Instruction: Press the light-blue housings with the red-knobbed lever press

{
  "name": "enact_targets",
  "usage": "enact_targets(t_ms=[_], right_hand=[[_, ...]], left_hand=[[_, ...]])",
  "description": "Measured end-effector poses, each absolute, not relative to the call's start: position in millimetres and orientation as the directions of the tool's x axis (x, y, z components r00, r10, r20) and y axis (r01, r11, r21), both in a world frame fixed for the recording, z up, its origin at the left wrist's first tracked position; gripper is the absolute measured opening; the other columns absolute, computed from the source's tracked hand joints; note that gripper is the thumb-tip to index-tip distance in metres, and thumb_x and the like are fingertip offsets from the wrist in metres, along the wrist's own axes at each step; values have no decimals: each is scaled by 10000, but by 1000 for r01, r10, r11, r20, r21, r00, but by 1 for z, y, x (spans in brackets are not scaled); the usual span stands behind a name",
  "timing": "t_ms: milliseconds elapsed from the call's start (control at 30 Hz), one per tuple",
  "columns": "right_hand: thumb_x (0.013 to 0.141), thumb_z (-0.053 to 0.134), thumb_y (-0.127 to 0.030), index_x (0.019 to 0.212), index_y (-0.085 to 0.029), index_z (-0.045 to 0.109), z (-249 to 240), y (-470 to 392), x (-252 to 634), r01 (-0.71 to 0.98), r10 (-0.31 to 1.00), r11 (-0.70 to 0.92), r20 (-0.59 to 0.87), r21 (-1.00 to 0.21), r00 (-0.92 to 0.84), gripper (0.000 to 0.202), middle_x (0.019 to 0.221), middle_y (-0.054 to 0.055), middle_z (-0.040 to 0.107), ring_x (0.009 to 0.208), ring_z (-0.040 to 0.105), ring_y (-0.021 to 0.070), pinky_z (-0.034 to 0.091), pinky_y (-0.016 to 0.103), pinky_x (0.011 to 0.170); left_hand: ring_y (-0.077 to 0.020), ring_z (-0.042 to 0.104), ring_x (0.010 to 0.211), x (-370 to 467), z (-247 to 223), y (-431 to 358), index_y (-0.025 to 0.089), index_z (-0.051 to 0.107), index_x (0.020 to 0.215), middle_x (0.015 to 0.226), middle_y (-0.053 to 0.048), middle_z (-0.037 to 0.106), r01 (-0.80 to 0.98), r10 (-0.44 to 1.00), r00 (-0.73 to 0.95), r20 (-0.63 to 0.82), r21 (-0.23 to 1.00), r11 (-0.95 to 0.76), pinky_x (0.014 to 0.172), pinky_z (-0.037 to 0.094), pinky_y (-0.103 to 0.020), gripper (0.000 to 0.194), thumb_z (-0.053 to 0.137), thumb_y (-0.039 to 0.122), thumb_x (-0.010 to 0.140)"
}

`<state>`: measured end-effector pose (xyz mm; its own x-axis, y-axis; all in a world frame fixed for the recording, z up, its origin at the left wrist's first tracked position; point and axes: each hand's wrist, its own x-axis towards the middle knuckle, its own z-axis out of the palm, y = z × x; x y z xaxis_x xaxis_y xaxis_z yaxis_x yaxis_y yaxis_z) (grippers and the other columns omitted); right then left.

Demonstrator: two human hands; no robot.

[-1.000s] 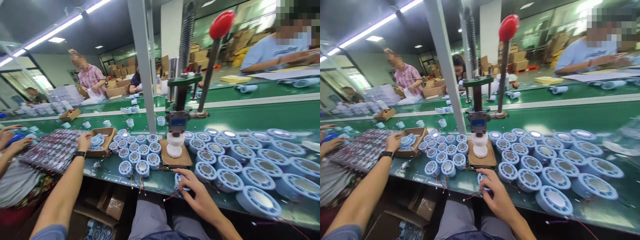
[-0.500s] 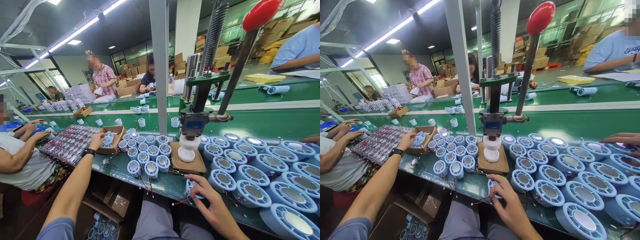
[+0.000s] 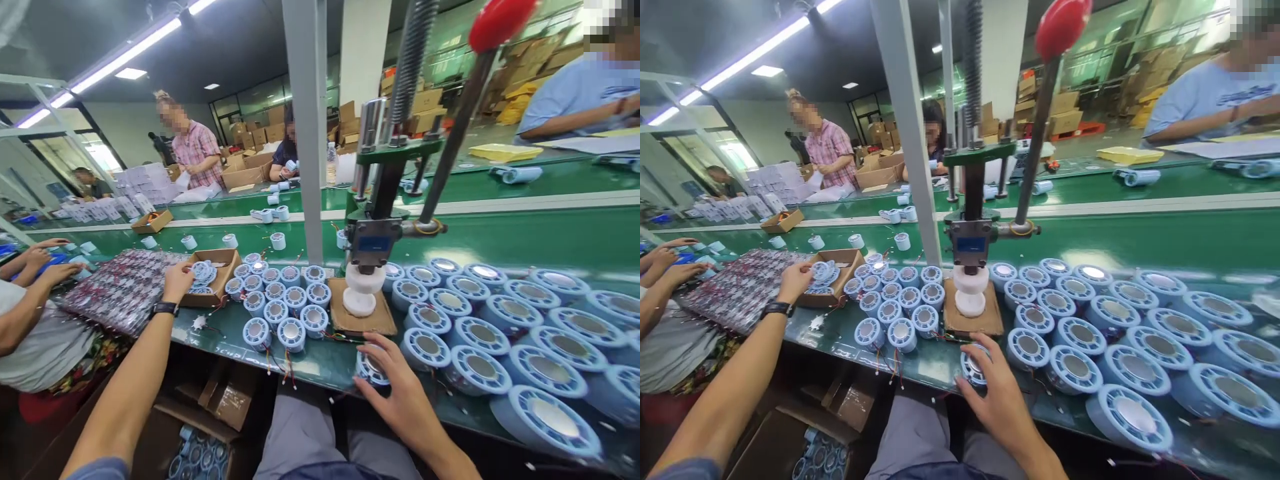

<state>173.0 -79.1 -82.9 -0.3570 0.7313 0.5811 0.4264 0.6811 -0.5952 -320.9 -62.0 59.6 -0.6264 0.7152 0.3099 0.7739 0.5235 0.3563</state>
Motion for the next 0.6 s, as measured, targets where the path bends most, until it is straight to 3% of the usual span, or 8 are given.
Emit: enact_targets(t_ms=[133,167,233,300,367,467,600], right_hand=[[801,625,-200,1157,-183,553,-83,-82,164,448,778,622,572,-642,-262,364,1186,111,582,1097,626,207,566,327,929],[793,627,-181,1195,-185,536,-83,-83,162,447,785,613,564,-651,-256,412,1181,104,595,1094,631,199,563,320,942],[793,631,-159,1309,-196,477,-84,-84,160,455,803,591,539,-666,-252,540,1225,93,607,1139,625,195,545,320,993],[801,635,-150,1413,-209,398,-86,-85,160,461,817,572,523,-678,-244,659,1285,91,598,1190,611,195,529,323,1028],[813,628,-139,1455,-217,369,-88,-86,162,448,810,581,536,-680,-236,697,1316,95,587,1214,603,195,527,319,1036],[835,608,-126,1425,-228,452,-90,-86,165,410,773,632,574,-658,-270,619,1343,101,571,1240,589,196,529,308,1034],[842,577,-107,1356,-225,556,-90,-84,167,386,771,637,559,-667,-306,528,1376,102,548,1278,561,200,518,317,1052]], left_hand=[[-175,691,607,-230,59,-75,118,659,1104,836,-59,719,754,762,-582,283,538,377,572,545,-246,393,505,291,787],[-177,677,565,-197,54,-82,139,666,1097,772,-35,701,713,804,-534,262,650,263,543,543,-252,406,551,356,774],[-171,652,501,-124,40,-98,154,689,1035,726,-15,670,559,899,-406,167,823,99,497,537,-260,419,631,419,716],[-168,655,490,-58,21,-108,158,692,1031,747,-18,653,395,964,-264,29,915,81,463,522,-257,395,617,417,741],[-165,655,499,-10,2,-110,159,689,1055,719,-14,638,370,987,-158,-17,926,75,485,526,-259,361,575,358,777],[-180,675,617,17,-17,-102,169,680,1125,737,-29,664,524,994,-103,22,851,35,642,561,-304,353,521,266,826],[-236,674,872,10,-21,-100,164,639,1236,937,-91,696,698,995,-47,92,715,-33,881,539,-408,390,495,297,900]])
